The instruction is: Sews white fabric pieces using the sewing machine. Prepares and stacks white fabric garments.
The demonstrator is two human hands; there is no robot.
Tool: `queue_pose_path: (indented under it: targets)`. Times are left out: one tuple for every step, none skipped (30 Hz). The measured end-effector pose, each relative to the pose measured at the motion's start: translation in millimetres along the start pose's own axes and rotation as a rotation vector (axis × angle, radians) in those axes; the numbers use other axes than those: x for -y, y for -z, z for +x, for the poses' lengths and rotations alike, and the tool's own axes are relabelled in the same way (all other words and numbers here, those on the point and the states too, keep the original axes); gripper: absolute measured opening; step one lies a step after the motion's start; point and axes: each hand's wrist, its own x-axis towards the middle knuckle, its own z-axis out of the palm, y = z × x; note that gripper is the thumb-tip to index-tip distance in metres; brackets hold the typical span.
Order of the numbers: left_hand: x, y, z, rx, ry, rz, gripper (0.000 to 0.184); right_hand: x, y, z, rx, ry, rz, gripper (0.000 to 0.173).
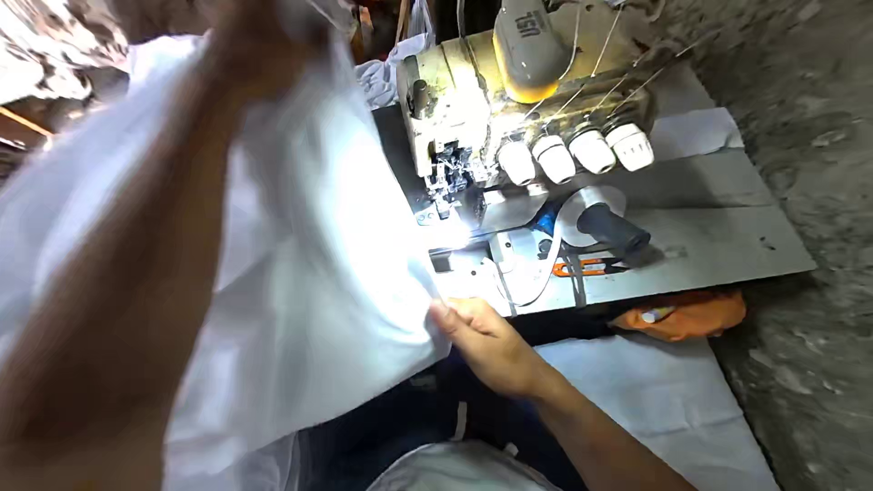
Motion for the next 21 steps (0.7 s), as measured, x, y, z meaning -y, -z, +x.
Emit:
queue_pose_path:
  targets:
    - [-2.7, -28.4, -2.4, 0.160, 0.061, -0.018, 0.084, -13.1, 13.6, -3.2, -0.010, -0.047, -0.038, 0.040]
    - [-5.6, -54.6, -6.2, 0.241, 0.078, -0.037, 0.093, -23.6, 24.7, -4.7, -0.011, -0.077, -0.065, 0.040]
    - [-8.3, -72.6, -10.0, 0.242, 0.083, -0.064, 0.091, -31.3, 32.7, -4.8, -0.007, -0.094, -0.084, 0.039]
    - [-8.2, -84.0, -16.5, 0.153, 0.070, -0.068, 0.087, -37.2, 37.7, -5.4, 0.006, -0.106, -0.086, 0.039]
    - [-7.5, -91.3, -29.3, 0.010, 0.043, -0.054, 0.080, -41.2, 40.5, -6.5, 0.027, -0.112, -0.082, 0.039]
    - [-11.6, -94.4, -50.9, -0.137, 0.014, -0.061, 0.068, -43.1, 42.1, -6.9, 0.049, -0.104, -0.089, 0.040]
    - [-22.7, -95.7, -79.6, -0.256, -0.008, -0.092, 0.054, -43.7, 43.6, -6.4, 0.065, -0.083, -0.100, 0.040]
    - [-37.1, -100.0, -111.5, -0.333, -0.039, -0.147, 0.041, -44.2, 44.5, -5.5, 0.072, -0.048, -0.117, 0.041]
    - [-50.1, -107.7, -140.9, -0.335, -0.074, -0.245, 0.034, -45.1, 46.0, -4.7, 0.077, -0.007, -0.137, 0.041]
    - [-58.1, -120.3, -163.3, -0.301, -0.107, -0.350, 0.033, -46.8, 47.5, -3.9, 0.072, 0.039, -0.173, 0.040]
    - [-62.0, -133.4, -176.9, -0.251, -0.125, -0.419, 0.036, -49.8, 49.0, -2.7, 0.046, 0.089, -0.225, 0.039]
    - [-63.7, -143.6, -182.1, -0.219, -0.138, -0.458, 0.039, -53.6, 50.7, -1.3, 0.013, 0.136, -0.292, 0.035]
    - [-64.5, -149.0, -181.3, -0.205, -0.139, -0.471, 0.041, -58.3, 52.5, 0.0, -0.023, 0.171, -0.362, 0.032]
    - [-65.0, -150.6, -176.3, -0.197, -0.137, -0.465, 0.042, -63.5, 54.1, 1.0, -0.061, 0.191, -0.413, 0.029]
    - [-65.5, -150.1, -169.3, -0.192, -0.134, -0.447, 0.043, -67.5, 55.2, 1.4, -0.091, 0.199, -0.435, 0.027]
    - [-65.5, -148.9, -161.9, -0.187, -0.129, -0.430, 0.043, -69.7, 55.5, 1.6, -0.111, 0.202, -0.427, 0.028]
    - [-64.5, -147.4, -154.8, -0.184, -0.127, -0.412, 0.042, -70.8, 55.2, 2.0, -0.129, 0.202, -0.407, 0.029]
    - [-63.1, -145.8, -148.9, -0.182, -0.126, -0.401, 0.040, -71.4, 54.9, 2.1, -0.148, 0.201, -0.386, 0.030]
    - [-62.1, -144.6, -144.5, -0.179, -0.121, -0.396, 0.038, -71.5, 54.9, 1.9, -0.169, 0.203, -0.372, 0.030]
    - [-61.7, -144.1, -141.4, -0.178, -0.116, -0.398, 0.036, -71.3, 55.1, 1.3, -0.190, 0.206, -0.365, 0.030]
    - [-62.2, -144.6, -139.8, -0.186, -0.110, -0.405, 0.035, -71.1, 55.4, 0.8, -0.209, 0.211, -0.361, 0.029]
